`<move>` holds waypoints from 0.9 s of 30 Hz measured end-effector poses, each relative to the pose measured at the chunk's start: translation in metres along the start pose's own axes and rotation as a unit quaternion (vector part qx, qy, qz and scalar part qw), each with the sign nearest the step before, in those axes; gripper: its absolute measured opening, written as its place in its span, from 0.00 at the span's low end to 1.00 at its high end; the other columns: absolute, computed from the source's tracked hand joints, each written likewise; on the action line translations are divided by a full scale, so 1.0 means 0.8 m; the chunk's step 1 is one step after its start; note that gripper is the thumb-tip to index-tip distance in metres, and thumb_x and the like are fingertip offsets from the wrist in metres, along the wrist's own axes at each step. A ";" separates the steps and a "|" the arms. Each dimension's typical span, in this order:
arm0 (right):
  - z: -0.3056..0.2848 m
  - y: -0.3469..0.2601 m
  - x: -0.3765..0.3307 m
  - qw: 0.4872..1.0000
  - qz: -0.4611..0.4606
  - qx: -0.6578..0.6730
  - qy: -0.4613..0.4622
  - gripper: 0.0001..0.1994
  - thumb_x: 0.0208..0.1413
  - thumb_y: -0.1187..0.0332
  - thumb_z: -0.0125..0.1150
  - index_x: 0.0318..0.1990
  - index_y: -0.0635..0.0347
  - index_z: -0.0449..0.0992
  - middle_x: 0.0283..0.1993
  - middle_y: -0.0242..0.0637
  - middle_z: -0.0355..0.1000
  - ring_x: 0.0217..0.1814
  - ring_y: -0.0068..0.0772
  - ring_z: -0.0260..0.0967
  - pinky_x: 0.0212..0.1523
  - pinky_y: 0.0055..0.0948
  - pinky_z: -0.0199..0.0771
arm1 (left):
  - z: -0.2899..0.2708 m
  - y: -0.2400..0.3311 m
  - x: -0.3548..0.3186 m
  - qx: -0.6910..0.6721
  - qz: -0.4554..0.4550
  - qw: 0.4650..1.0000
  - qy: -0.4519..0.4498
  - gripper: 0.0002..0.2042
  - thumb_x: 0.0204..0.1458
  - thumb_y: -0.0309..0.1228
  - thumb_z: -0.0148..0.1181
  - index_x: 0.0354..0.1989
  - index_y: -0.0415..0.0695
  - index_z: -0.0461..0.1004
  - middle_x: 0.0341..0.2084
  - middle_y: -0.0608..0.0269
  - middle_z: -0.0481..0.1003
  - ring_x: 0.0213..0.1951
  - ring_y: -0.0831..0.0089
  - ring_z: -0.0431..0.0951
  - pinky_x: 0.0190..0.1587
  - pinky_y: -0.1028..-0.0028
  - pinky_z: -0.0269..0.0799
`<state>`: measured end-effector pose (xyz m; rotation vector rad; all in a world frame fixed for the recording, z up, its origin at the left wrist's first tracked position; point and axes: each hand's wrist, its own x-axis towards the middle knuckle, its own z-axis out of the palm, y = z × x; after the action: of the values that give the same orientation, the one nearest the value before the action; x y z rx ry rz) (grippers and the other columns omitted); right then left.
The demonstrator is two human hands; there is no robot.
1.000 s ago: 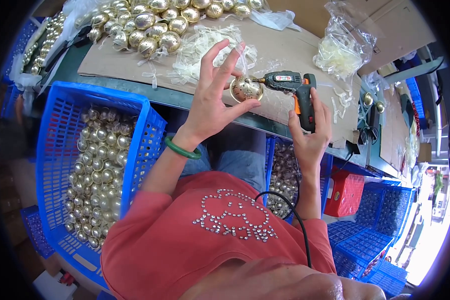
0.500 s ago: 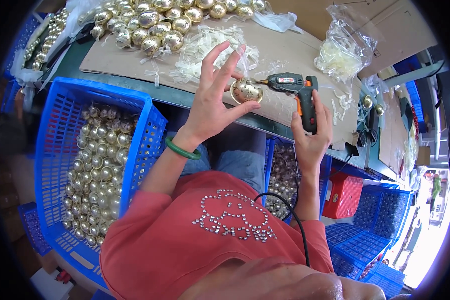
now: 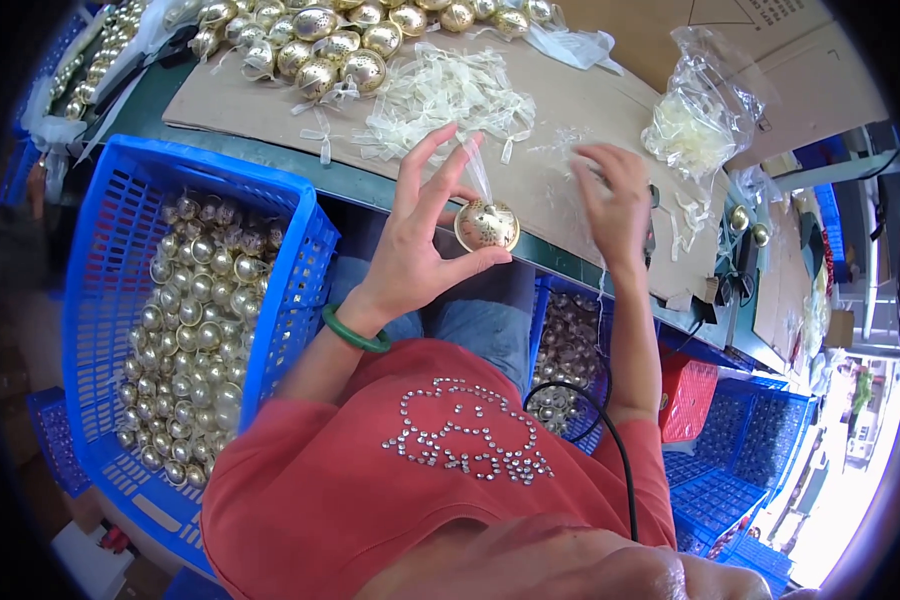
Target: The person is applying white lace trim to gold Christmas ornaments using a hot glue gun.
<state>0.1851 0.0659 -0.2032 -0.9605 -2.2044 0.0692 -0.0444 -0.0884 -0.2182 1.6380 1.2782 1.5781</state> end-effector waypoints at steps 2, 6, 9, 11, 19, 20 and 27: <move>0.041 -0.014 0.019 0.997 0.013 0.023 -0.067 0.10 0.60 0.63 0.70 0.44 0.57 0.85 0.44 0.39 0.80 0.49 0.39 0.76 0.49 0.39 0.77 | -0.001 -0.002 0.000 -0.005 -0.005 1.000 0.010 0.53 0.42 0.32 0.83 0.78 0.48 0.55 0.75 0.53 0.51 0.56 0.67 0.76 0.50 0.70 0.83; 0.080 -0.024 0.035 0.982 0.043 -0.114 -0.148 0.10 0.60 0.62 0.69 0.41 0.58 0.85 0.41 0.38 0.81 0.45 0.40 0.77 0.47 0.39 0.77 | -0.007 -0.003 0.002 -0.006 -0.004 1.000 0.014 0.53 0.42 0.31 0.83 0.78 0.48 0.55 0.75 0.54 0.51 0.56 0.67 0.75 0.51 0.70 0.83; 0.078 -0.016 0.031 0.989 0.051 -0.063 -0.121 0.10 0.59 0.62 0.69 0.40 0.58 0.84 0.41 0.39 0.81 0.45 0.42 0.77 0.47 0.39 0.77 | -0.011 -0.003 0.002 -0.010 -0.018 1.000 0.015 0.53 0.43 0.31 0.83 0.78 0.47 0.54 0.75 0.54 0.51 0.56 0.67 0.76 0.51 0.70 0.84; 0.077 -0.013 0.029 0.992 0.055 -0.040 -0.108 0.10 0.58 0.62 0.69 0.39 0.58 0.84 0.41 0.40 0.81 0.44 0.43 0.77 0.47 0.39 0.77 | -0.013 -0.008 0.004 -0.015 -0.025 0.999 0.016 0.53 0.43 0.31 0.83 0.78 0.47 0.54 0.75 0.54 0.51 0.56 0.68 0.76 0.51 0.70 0.84; 0.085 -0.017 0.031 0.996 -0.015 -0.042 -0.078 0.09 0.61 0.65 0.67 0.43 0.61 0.83 0.42 0.42 0.81 0.42 0.40 0.77 0.46 0.38 0.76 | -0.004 -0.009 0.011 -0.027 -0.028 0.999 0.014 0.53 0.43 0.30 0.82 0.78 0.47 0.54 0.75 0.55 0.51 0.55 0.68 0.76 0.50 0.71 0.83; 0.075 -0.015 0.031 0.996 0.035 0.016 -0.077 0.08 0.62 0.67 0.66 0.43 0.61 0.83 0.42 0.42 0.81 0.42 0.39 0.77 0.46 0.36 0.76 | -0.004 -0.011 0.013 -0.025 -0.019 0.999 0.012 0.52 0.44 0.31 0.82 0.78 0.48 0.55 0.74 0.54 0.51 0.55 0.68 0.77 0.49 0.71 0.84; -0.068 -0.101 0.026 0.967 -0.013 0.247 -0.067 0.09 0.54 0.80 0.68 0.43 0.60 0.83 0.41 0.40 0.79 0.45 0.35 0.76 0.46 0.32 0.76 | -0.007 -0.011 0.019 -0.010 -0.016 1.000 0.006 0.50 0.46 0.35 0.81 0.78 0.49 0.56 0.73 0.53 0.51 0.54 0.65 0.80 0.48 0.69 0.85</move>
<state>0.1598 0.0096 -0.1253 -0.6583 -2.1646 0.6555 -0.0536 -0.0725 -0.2178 1.5893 1.2839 1.5781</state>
